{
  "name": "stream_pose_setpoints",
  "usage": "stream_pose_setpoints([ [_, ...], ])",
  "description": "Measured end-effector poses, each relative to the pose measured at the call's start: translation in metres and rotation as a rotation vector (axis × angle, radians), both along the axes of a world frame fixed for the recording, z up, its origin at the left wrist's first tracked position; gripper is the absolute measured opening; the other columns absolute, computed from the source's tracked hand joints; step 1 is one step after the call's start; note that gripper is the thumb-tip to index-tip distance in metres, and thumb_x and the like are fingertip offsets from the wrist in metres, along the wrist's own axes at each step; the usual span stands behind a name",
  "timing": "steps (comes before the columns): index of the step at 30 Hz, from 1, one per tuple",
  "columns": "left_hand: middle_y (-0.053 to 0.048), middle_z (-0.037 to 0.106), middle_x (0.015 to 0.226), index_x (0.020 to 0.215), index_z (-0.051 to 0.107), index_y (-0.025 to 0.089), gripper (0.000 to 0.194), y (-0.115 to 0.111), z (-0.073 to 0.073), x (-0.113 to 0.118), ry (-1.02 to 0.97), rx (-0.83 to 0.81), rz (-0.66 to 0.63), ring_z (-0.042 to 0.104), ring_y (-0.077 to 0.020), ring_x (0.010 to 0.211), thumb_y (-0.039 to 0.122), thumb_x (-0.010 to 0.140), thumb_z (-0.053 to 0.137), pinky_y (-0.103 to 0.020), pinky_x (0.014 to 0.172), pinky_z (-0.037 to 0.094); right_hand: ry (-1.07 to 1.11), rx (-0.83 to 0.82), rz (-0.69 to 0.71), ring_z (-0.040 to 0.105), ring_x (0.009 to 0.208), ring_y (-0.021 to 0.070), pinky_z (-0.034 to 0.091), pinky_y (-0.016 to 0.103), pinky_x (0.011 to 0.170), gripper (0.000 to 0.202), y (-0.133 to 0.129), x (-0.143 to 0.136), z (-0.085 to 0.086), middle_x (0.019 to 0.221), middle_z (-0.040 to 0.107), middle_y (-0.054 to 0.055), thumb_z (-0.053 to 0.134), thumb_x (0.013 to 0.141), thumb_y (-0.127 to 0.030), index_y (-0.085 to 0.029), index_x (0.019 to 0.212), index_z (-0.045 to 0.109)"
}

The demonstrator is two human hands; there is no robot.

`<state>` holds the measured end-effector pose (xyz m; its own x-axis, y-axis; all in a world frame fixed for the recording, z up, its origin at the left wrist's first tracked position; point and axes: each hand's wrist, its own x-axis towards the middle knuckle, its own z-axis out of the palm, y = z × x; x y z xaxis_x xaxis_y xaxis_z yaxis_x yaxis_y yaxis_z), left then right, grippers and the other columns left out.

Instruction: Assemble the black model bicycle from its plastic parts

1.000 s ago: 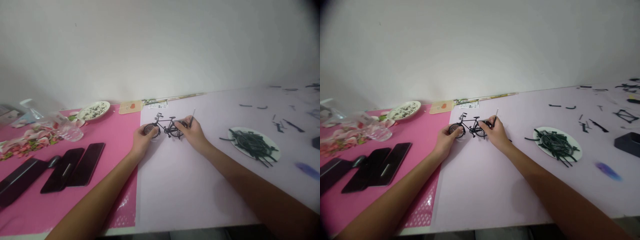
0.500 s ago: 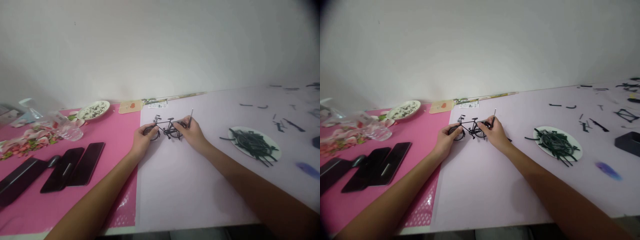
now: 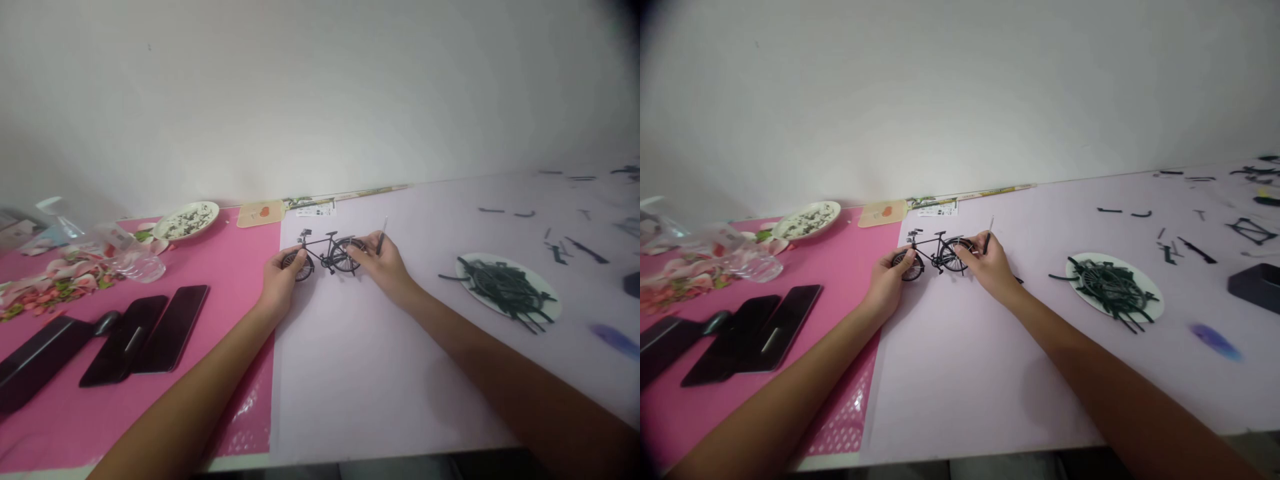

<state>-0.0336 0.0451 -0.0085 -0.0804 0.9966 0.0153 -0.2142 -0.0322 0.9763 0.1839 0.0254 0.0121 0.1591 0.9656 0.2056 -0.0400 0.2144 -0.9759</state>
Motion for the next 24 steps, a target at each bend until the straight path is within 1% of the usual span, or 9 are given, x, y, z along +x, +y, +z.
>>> stream_pose_setpoints([
  [6,-0.006,0.077,0.092,0.112,0.079,0.016,0.054,-0.0007,0.0015,0.0010,-0.006,-0.009,-0.006,0.069,-0.0161,0.080,0.050,0.071,0.090,-0.030,0.082,0.053,0.034,-0.014,0.002,0.060,0.081,0.0148,0.050,0.035,0.081,0.059,0.0018,0.0016,-0.0011,0.085,0.060,-0.004,0.089,0.072,-0.045,-0.026,0.083,0.035],
  [9,-0.007,0.077,0.092,0.112,0.079,0.015,0.054,-0.0006,0.0013,0.0009,-0.015,-0.013,-0.005,0.069,-0.0157,0.080,0.049,0.071,0.090,-0.030,0.082,0.053,0.040,-0.018,0.019,0.060,0.080,0.0142,0.050,0.034,0.080,0.059,0.0015,0.0028,-0.0011,0.085,0.059,-0.004,0.089,0.073,-0.045,-0.026,0.084,0.034],
  [15,-0.006,0.077,0.093,0.111,0.079,0.016,0.053,0.0004,-0.0014,0.0000,-0.013,-0.003,-0.009,0.069,-0.0157,0.080,0.049,0.072,0.090,-0.030,0.081,0.053,0.026,-0.018,0.013,0.062,0.082,0.0153,0.052,0.034,0.081,0.061,0.0007,0.0023,0.0000,0.087,0.062,-0.003,0.089,0.071,-0.048,-0.026,0.084,0.033],
  [20,-0.005,0.076,0.092,0.110,0.079,0.017,0.051,0.0023,-0.0046,-0.0005,-0.039,-0.008,-0.001,0.069,-0.0153,0.081,0.048,0.071,0.090,-0.030,0.082,0.053,0.044,-0.041,0.012,0.064,0.087,0.0169,0.053,0.036,0.085,0.060,-0.0028,-0.0005,0.0050,0.091,0.065,-0.001,0.090,0.070,-0.046,-0.026,0.082,0.034],
  [24,-0.004,0.075,0.088,0.108,0.078,0.018,0.051,0.0044,-0.0061,-0.0019,-0.081,-0.028,0.008,0.068,-0.0149,0.079,0.050,0.070,0.090,-0.029,0.080,0.052,0.053,-0.011,-0.034,0.065,0.090,0.0181,0.055,0.038,0.088,0.060,-0.0022,-0.0002,0.0042,0.095,0.067,0.000,0.089,0.070,-0.045,-0.026,0.082,0.034],
])
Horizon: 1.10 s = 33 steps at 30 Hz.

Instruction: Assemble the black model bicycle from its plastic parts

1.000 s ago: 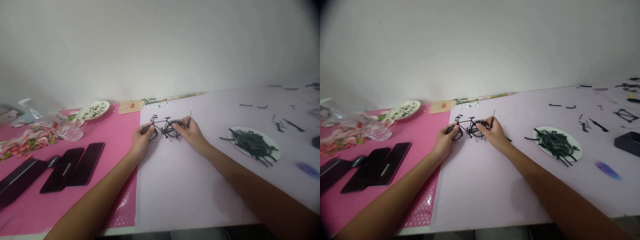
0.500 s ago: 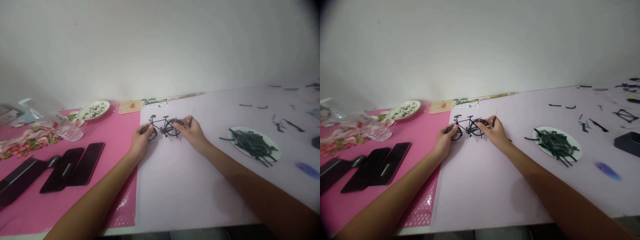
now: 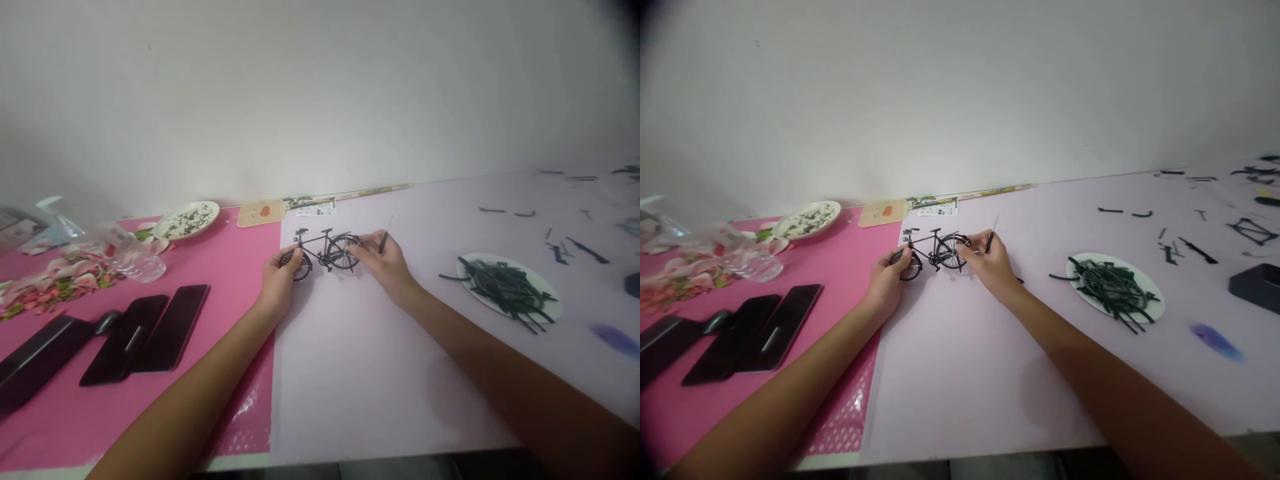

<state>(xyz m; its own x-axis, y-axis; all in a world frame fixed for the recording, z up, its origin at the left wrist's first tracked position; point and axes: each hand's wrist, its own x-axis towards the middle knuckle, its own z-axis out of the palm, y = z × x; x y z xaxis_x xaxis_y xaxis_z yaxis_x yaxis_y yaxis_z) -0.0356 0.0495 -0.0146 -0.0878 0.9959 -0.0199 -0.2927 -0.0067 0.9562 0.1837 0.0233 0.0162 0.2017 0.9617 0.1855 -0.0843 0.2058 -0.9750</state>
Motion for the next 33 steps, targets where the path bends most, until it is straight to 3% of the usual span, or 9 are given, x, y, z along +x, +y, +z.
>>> stream_pose_setpoints([
  [13,-0.004,0.073,0.087,0.104,0.078,0.017,0.049,0.001,0.000,0.000,-0.017,-0.003,-0.005,0.066,-0.0138,0.077,0.049,0.070,0.091,-0.028,0.077,0.050,0.075,-0.014,-0.082,0.065,0.086,0.0177,0.057,0.036,0.080,0.056,0.005,0.002,-0.001,0.090,0.069,0.000,0.087,0.071,-0.042,-0.027,0.081,0.034],
  [20,-0.005,0.073,0.087,0.103,0.078,0.016,0.050,0.001,0.001,0.000,-0.020,-0.007,-0.010,0.066,-0.0146,0.077,0.049,0.068,0.092,-0.028,0.077,0.051,0.103,-0.034,-0.065,0.060,0.073,0.0140,0.055,0.035,0.078,0.059,0.011,0.007,-0.007,0.082,0.065,-0.003,0.090,0.066,-0.044,-0.027,0.082,0.035],
  [33,-0.004,0.072,0.086,0.104,0.078,0.017,0.051,0.001,-0.001,-0.001,-0.007,0.000,-0.024,0.066,-0.0146,0.077,0.051,0.070,0.091,-0.029,0.078,0.051,0.194,-0.053,-0.035,0.062,0.079,0.0170,0.054,0.036,0.078,0.061,0.010,0.007,-0.004,0.081,0.065,-0.003,0.094,0.062,-0.042,-0.027,0.080,0.037],
])
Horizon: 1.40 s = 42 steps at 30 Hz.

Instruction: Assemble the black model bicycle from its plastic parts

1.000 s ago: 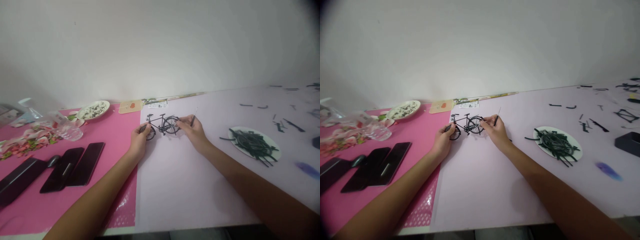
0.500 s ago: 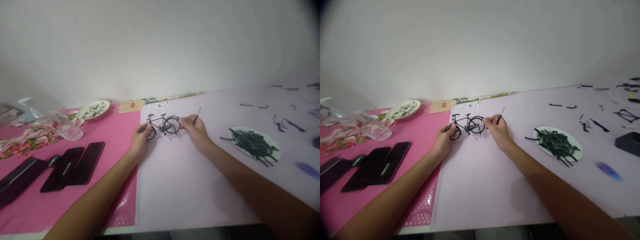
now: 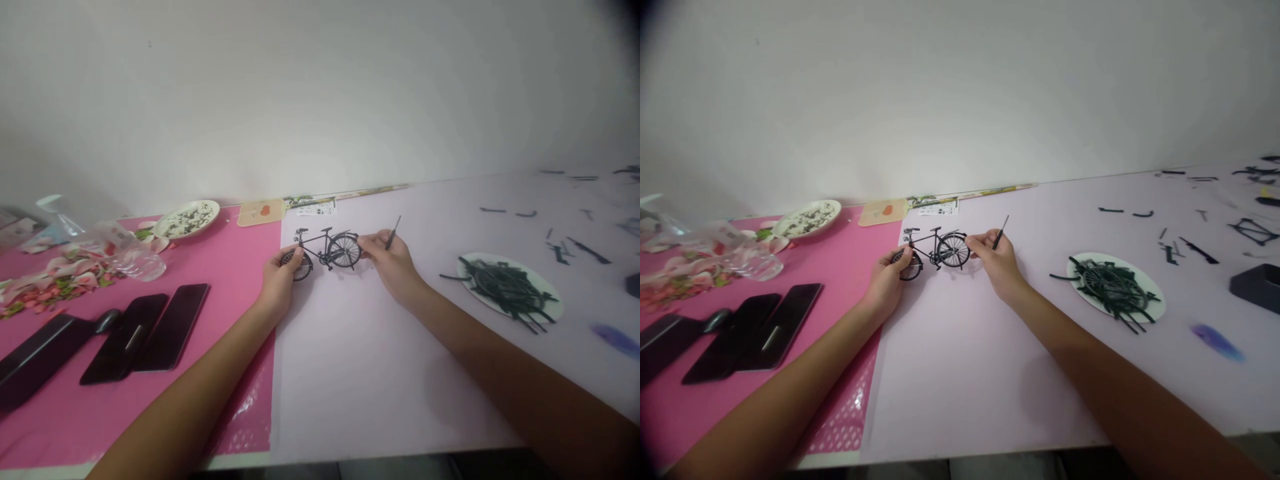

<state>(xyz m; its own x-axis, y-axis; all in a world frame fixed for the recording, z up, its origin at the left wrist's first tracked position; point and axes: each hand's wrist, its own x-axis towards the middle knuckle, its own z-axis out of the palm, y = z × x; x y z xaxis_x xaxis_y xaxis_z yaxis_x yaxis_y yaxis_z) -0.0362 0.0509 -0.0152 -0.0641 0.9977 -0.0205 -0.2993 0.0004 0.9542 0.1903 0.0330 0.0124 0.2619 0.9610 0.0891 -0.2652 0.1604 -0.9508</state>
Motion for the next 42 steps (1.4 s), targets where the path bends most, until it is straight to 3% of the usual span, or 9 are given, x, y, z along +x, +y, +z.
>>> stream_pose_setpoints([
  [14,-0.003,0.072,0.085,0.102,0.078,0.015,0.046,0.001,-0.001,0.002,-0.038,0.002,0.013,0.065,-0.0129,0.076,0.046,0.071,0.092,-0.025,0.075,0.050,-0.025,-0.011,0.116,0.063,0.085,0.0138,0.051,0.031,0.086,0.065,-0.007,-0.005,0.002,0.084,0.061,-0.005,0.096,0.065,-0.039,-0.026,0.082,0.034],
  [30,-0.007,0.075,0.090,0.112,0.078,0.015,0.057,-0.004,0.004,0.003,0.075,0.001,0.029,0.068,-0.0156,0.079,0.053,0.070,0.090,-0.029,0.078,0.053,-0.058,-0.048,0.055,0.064,0.085,0.0150,0.052,0.032,0.085,0.065,-0.007,-0.005,0.000,0.086,0.062,-0.004,0.095,0.064,-0.040,-0.026,0.084,0.035],
  [42,-0.007,0.077,0.094,0.107,0.078,0.016,0.048,-0.011,0.021,0.004,0.195,0.053,-0.002,0.069,-0.0177,0.083,0.048,0.073,0.089,-0.031,0.082,0.054,-0.043,-0.057,0.010,0.061,0.078,0.0136,0.050,0.031,0.080,0.063,-0.002,-0.003,-0.004,0.076,0.052,-0.008,0.094,0.066,-0.040,-0.026,0.082,0.035],
])
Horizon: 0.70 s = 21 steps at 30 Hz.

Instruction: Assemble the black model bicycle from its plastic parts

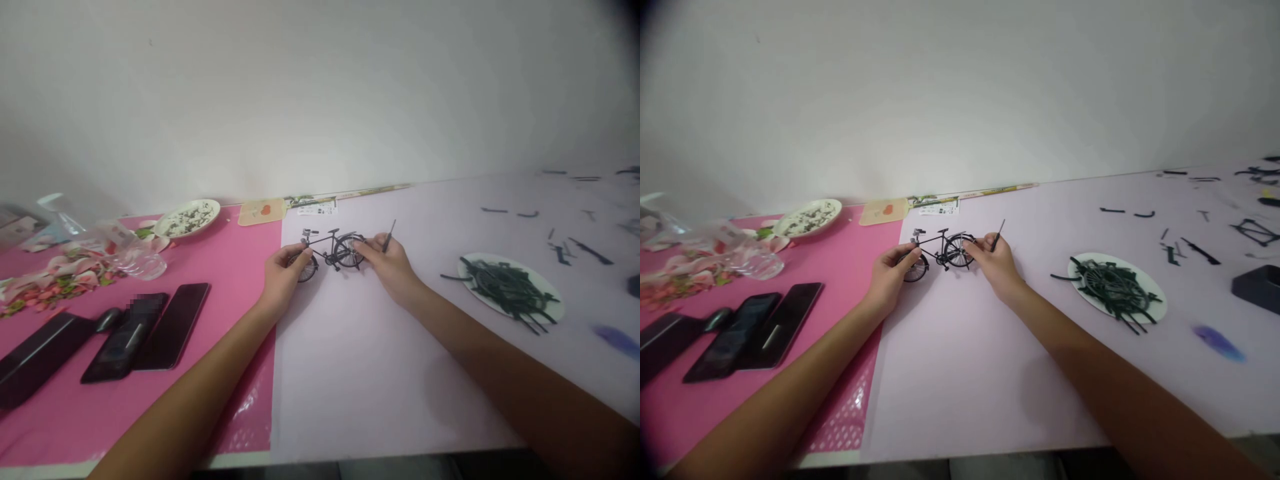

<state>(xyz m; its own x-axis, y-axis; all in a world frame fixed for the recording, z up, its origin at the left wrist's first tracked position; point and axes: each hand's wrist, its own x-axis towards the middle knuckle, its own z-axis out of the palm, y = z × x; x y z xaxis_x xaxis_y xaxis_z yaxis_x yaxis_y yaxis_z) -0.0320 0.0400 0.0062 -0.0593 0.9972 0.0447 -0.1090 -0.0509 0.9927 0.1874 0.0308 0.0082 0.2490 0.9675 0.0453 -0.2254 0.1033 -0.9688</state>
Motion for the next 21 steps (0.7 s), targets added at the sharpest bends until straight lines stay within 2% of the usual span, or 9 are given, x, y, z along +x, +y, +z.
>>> stream_pose_setpoints([
  [4,-0.005,0.074,0.085,0.091,0.078,0.016,0.037,0.001,0.009,-0.003,0.124,0.055,-0.052,0.064,-0.0160,0.078,0.050,0.077,0.085,-0.029,0.077,0.050,0.007,-0.008,-0.014,0.060,0.078,0.0138,0.050,0.031,0.080,0.062,0.002,0.001,-0.002,0.077,0.053,-0.007,0.094,0.065,-0.039,-0.026,0.081,0.036],
  [9,-0.001,0.064,0.069,0.075,0.074,0.017,0.040,0.001,0.021,-0.012,0.271,0.082,-0.211,0.053,-0.0126,0.065,0.056,0.085,0.076,-0.027,0.065,0.041,0.024,0.001,-0.014,0.058,0.078,0.0134,0.051,0.030,0.082,0.062,0.005,0.002,-0.008,0.075,0.049,-0.008,0.094,0.064,-0.040,-0.026,0.080,0.036],
  [15,-0.005,0.069,0.071,0.074,0.077,0.018,0.035,0.003,0.040,-0.029,0.304,0.026,-0.427,0.058,-0.0159,0.066,0.052,0.083,0.079,-0.028,0.065,0.043,0.091,-0.034,0.026,0.058,0.077,0.0127,0.049,0.028,0.079,0.064,0.002,-0.002,-0.006,0.075,0.050,-0.008,0.095,0.063,-0.041,-0.026,0.080,0.035],
  [21,-0.005,0.071,0.073,0.075,0.079,0.019,0.031,0.000,0.047,-0.033,0.317,-0.035,-0.440,0.059,-0.0170,0.068,0.049,0.080,0.082,-0.028,0.064,0.042,0.077,-0.044,0.069,0.056,0.073,0.0117,0.047,0.026,0.072,0.063,-0.002,-0.005,-0.004,0.074,0.051,-0.009,0.093,0.064,-0.047,-0.026,0.080,0.036],
])
